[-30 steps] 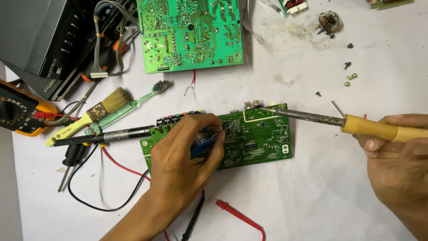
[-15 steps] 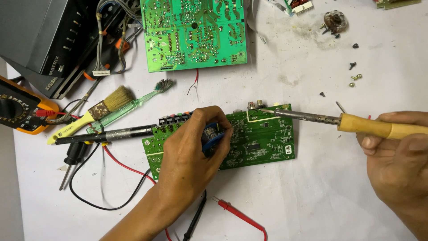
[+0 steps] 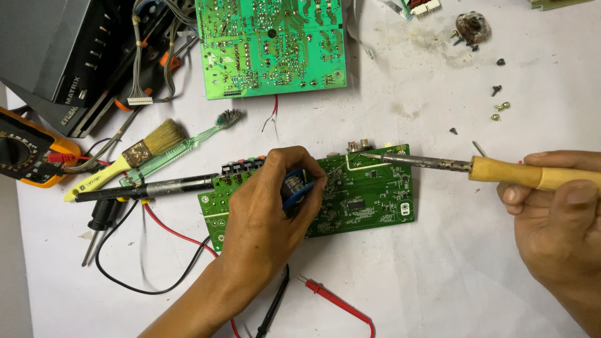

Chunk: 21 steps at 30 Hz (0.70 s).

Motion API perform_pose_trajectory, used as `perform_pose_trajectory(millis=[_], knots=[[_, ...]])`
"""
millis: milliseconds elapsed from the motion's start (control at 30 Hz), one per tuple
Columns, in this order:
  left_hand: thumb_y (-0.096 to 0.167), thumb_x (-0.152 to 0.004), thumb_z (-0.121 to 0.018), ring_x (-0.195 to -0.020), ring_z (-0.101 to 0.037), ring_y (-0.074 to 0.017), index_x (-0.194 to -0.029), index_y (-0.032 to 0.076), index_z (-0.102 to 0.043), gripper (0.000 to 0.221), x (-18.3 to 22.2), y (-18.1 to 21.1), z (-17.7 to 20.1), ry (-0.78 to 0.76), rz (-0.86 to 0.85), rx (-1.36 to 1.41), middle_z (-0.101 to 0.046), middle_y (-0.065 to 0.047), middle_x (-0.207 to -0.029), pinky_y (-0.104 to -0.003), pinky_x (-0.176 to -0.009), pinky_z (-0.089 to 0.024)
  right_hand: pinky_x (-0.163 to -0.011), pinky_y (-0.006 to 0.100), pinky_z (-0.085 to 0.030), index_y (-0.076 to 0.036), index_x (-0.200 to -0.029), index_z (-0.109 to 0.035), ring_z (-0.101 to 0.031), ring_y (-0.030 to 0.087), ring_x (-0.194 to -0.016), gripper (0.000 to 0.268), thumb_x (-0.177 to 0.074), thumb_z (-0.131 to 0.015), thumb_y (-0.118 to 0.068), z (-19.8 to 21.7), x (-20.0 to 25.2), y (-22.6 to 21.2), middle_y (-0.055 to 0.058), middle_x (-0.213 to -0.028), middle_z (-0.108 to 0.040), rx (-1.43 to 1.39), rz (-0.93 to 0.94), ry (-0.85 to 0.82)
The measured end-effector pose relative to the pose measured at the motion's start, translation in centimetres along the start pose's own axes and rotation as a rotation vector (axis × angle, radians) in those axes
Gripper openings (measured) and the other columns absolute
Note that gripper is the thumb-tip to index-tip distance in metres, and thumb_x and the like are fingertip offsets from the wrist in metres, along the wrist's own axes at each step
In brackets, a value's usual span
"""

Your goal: Soldering components onto a printed circuit board (PCB) using a soldering iron and solder wire.

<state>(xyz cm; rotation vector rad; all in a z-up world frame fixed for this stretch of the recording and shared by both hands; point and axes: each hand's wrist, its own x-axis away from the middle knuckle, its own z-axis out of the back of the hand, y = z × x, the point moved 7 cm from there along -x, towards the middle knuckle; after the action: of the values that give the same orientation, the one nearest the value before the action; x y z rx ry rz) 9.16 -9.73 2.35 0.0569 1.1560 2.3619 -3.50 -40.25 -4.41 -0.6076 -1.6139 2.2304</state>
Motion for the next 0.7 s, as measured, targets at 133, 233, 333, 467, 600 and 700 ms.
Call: perform_pose_trajectory(millis=[133, 233, 333, 467, 600, 700], knots=[[0.004, -0.095, -0.069, -0.070, -0.062, -0.0167, -0.110, 0.010, -0.053, 0.024, -0.01, 0.25, 0.04, 0.011, -0.026, 0.013, -0.067, 0.001, -0.097, -0.029, -0.066, -0.050, -0.071, 0.035, -0.051, 0.010, -0.125, -0.038, -0.056, 0.028, -0.076, 0.070, -0.115, -0.028, -0.058, -0.01, -0.09, -0.28, 0.018, -0.137, -0.048, 0.071, 0.041, -0.040], [0.005, -0.094, -0.070, -0.070, -0.063, -0.0182, -0.111, 0.011, -0.052, 0.025, -0.02, 0.16, 0.02, 0.009, -0.016, -0.017, -0.068, 0.002, -0.097, -0.031, -0.065, -0.050, -0.069, 0.035, -0.050, 0.011, -0.123, -0.040, -0.055, 0.029, -0.075, 0.069, -0.116, -0.030, -0.057, -0.07, -0.14, -0.50, 0.019, -0.134, -0.049, 0.068, 0.040, -0.023], [0.002, -0.094, -0.070, -0.076, -0.065, -0.0181, -0.111, 0.009, -0.052, 0.026, -0.05, 0.31, 0.08, 0.016, -0.045, -0.007, -0.068, 0.000, -0.097, -0.030, -0.069, -0.051, -0.071, 0.033, -0.046, 0.005, -0.123, -0.044, -0.055, 0.025, -0.074, 0.071, -0.112, -0.037, -0.065, 0.02, -0.21, -0.26, 0.014, -0.126, -0.052, 0.008, -0.010, -0.009], [0.001, -0.094, -0.070, -0.072, -0.063, -0.0177, -0.111, 0.009, -0.052, 0.025, -0.05, 0.33, 0.06, 0.017, -0.059, -0.003, -0.067, 0.000, -0.097, -0.030, -0.068, -0.050, -0.067, 0.032, -0.045, 0.009, -0.124, -0.042, -0.053, 0.025, -0.071, 0.062, -0.118, -0.032, -0.053, -0.12, -0.34, 0.02, 0.018, -0.089, -0.049, -0.014, 0.005, -0.045], [0.000, -0.095, -0.069, -0.072, -0.062, -0.0178, -0.111, 0.008, -0.052, 0.025, -0.07, 0.50, 0.10, 0.019, -0.079, -0.007, -0.067, -0.001, -0.098, -0.030, -0.068, -0.050, -0.068, 0.033, -0.046, 0.008, -0.124, -0.041, -0.055, 0.026, -0.073, 0.069, -0.114, -0.033, -0.060, -0.11, -0.32, -0.29, 0.016, -0.130, -0.051, 0.030, 0.024, -0.030], [0.002, -0.095, -0.069, -0.075, -0.064, -0.0181, -0.110, 0.008, -0.053, 0.024, -0.07, 0.42, 0.09, 0.027, -0.074, -0.004, -0.067, -0.001, -0.098, -0.030, -0.070, -0.051, -0.068, 0.032, -0.045, 0.008, -0.126, -0.041, -0.054, 0.025, -0.073, 0.070, -0.113, -0.035, -0.060, -0.15, -0.38, -0.16, 0.018, -0.121, -0.052, -0.012, 0.004, -0.042]])
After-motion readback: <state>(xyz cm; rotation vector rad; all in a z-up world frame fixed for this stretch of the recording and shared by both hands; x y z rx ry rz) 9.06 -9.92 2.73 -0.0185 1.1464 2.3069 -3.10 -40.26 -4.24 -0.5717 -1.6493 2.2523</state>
